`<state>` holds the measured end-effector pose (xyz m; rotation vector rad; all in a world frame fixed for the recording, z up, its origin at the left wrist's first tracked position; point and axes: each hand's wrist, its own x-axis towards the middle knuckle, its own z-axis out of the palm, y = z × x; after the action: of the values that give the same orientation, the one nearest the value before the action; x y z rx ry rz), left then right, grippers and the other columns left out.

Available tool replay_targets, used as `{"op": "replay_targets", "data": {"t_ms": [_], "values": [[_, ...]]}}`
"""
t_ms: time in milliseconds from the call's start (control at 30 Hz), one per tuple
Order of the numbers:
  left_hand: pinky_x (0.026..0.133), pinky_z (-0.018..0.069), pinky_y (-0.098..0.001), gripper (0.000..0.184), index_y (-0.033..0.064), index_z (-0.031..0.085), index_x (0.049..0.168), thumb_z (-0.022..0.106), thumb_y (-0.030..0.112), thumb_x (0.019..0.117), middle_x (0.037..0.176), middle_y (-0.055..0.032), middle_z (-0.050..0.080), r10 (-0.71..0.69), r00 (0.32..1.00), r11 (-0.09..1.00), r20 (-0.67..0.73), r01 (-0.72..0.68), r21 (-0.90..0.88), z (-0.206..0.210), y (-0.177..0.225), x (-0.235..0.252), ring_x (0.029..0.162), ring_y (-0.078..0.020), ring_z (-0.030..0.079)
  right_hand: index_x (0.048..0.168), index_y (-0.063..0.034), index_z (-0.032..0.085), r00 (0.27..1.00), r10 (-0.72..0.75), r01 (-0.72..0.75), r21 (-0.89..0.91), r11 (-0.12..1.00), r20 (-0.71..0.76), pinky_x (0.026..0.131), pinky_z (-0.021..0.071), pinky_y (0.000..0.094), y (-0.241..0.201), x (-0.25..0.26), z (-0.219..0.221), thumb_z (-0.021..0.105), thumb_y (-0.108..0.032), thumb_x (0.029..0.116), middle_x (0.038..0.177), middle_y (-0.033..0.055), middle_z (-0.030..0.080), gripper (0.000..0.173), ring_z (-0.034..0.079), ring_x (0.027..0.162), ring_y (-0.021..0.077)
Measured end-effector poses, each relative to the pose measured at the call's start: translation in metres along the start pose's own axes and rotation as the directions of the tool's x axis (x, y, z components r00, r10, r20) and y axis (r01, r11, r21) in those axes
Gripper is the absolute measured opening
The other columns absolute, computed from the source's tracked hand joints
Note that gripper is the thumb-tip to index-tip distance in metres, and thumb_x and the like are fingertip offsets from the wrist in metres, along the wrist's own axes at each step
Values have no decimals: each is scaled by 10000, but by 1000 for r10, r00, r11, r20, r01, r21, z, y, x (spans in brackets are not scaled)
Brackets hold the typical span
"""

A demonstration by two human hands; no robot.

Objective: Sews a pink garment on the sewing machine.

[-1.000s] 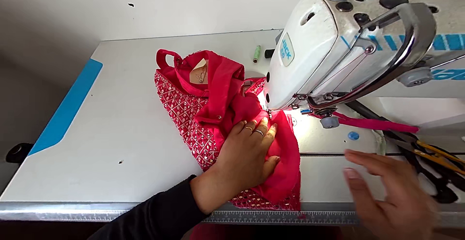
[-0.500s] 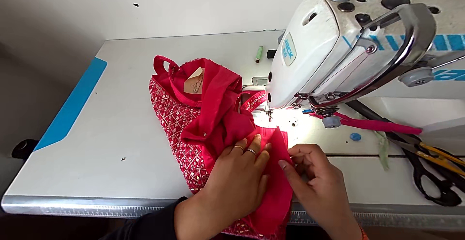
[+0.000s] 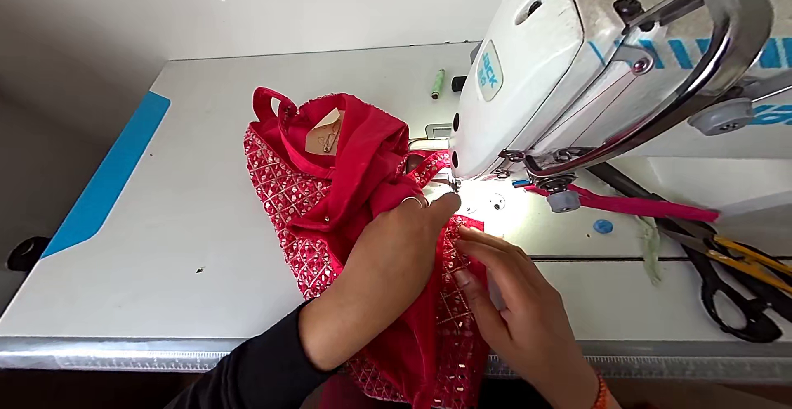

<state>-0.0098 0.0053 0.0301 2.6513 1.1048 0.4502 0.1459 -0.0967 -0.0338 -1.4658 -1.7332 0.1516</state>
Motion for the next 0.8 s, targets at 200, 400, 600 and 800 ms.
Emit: {"op": "replay_targets", "data": {"t_ms": [200,400,600,800], "values": [[534,537,-353,179,150,815,1017,679,79,925,871,-93,652,70,997,980,-34,-62,187,7,-7,-5,742,-227,677,1372,-149,677,983,-3,48,-239,970,185,1137,432,388,16,0,-3,426,-502,1058,1432,-1,640,535,553,1374,187],[593,567,-377,230,109,795,1087,661,52,910,921,-116,701,111,993,959,-43,-95,268,15,-9,0,839,-275,715,1403,-166,657,973,-25,77,-224,972,228,1168,398,386,29,9,-9,401,-516,1065,1475,-29,608,550,510,1418,165],[676,564,-388,299,65,763,1161,614,-3,911,1134,-137,702,164,986,925,-34,-142,352,21,-7,-1,1017,-316,683,1411,-155,648,968,-55,103,-190,976,243,1190,371,390,39,15,-12,414,-510,1061,1488,-18,597,551,490,1435,166],[1006,442,-399,317,59,710,1220,515,21,973,1312,-60,667,376,926,831,-19,-328,449,24,-14,-8,1224,-251,593,1317,-156,716,976,-126,161,-193,968,179,1168,400,401,39,11,-11,451,-442,1072,1418,16,649,461,530,1397,210]]}}
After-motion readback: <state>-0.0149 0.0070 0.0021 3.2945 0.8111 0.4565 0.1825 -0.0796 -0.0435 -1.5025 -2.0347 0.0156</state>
